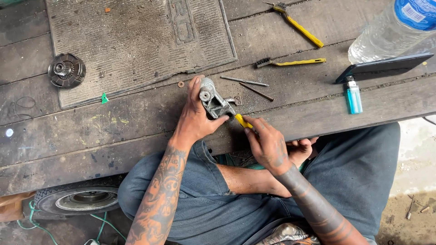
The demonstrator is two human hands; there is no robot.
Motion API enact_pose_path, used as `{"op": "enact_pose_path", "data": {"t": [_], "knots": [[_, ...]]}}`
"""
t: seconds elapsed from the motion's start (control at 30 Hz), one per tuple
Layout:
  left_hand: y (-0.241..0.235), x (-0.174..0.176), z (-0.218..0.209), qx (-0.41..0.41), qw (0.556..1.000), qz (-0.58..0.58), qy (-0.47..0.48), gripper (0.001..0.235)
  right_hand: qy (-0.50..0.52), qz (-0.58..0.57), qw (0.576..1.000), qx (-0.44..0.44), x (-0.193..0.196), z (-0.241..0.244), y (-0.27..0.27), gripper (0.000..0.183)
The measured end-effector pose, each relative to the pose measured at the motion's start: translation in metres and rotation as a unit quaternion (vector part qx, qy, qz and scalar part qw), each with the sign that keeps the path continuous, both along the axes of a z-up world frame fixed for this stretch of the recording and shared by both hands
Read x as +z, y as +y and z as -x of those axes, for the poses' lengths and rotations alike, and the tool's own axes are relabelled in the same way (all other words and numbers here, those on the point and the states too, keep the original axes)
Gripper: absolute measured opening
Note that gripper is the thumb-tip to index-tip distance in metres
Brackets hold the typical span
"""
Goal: The person sits on the ground and uses a yellow-handled tool to scrape and clean a metal part held in their left hand. They rotate the part to access different areas and continue scraping the surface throughout the video.
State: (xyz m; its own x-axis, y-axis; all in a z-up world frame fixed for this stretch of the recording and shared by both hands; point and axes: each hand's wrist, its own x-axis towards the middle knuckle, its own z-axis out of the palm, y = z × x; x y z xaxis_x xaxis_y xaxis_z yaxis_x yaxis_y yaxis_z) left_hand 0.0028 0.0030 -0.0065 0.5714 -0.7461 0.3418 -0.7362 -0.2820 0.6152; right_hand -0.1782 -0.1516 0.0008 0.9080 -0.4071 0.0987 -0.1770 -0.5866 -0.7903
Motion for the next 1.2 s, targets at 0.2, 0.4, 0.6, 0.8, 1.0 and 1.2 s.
{"op": "enact_pose_path", "data": {"t": [0.2, 0.4, 0.6, 0.8, 1.0, 1.2], "knots": [[-0.006, 0.002, -0.003, -0.016, 1.0, 0.014, 0.015, 0.126, 0.082, -0.08, 0.993, 0.016, -0.002, -0.009, -0.024, 0.032], [-0.002, 0.005, -0.01, -0.037, 0.998, 0.02, 0.044, 0.111, 0.008, 0.042, 0.992, 0.119, -0.017, -0.027, -0.049, 0.023], [-0.005, 0.01, -0.013, -0.044, 0.995, 0.04, 0.082, 0.083, -0.064, 0.232, 0.951, 0.193, -0.002, -0.051, -0.073, 0.015], [-0.015, 0.027, -0.011, -0.027, 0.994, 0.022, 0.101, 0.092, -0.095, 0.386, 0.902, 0.171, 0.0, -0.067, -0.079, 0.012], [-0.024, 0.011, -0.018, -0.031, 0.991, 0.033, 0.123, 0.089, -0.137, 0.413, 0.89, 0.136, -0.008, -0.072, -0.077, 0.016], [-0.021, 0.009, -0.016, -0.039, 0.982, 0.062, 0.175, 0.088, -0.207, 0.391, 0.886, 0.135, -0.013, -0.073, -0.076, 0.021]]}}
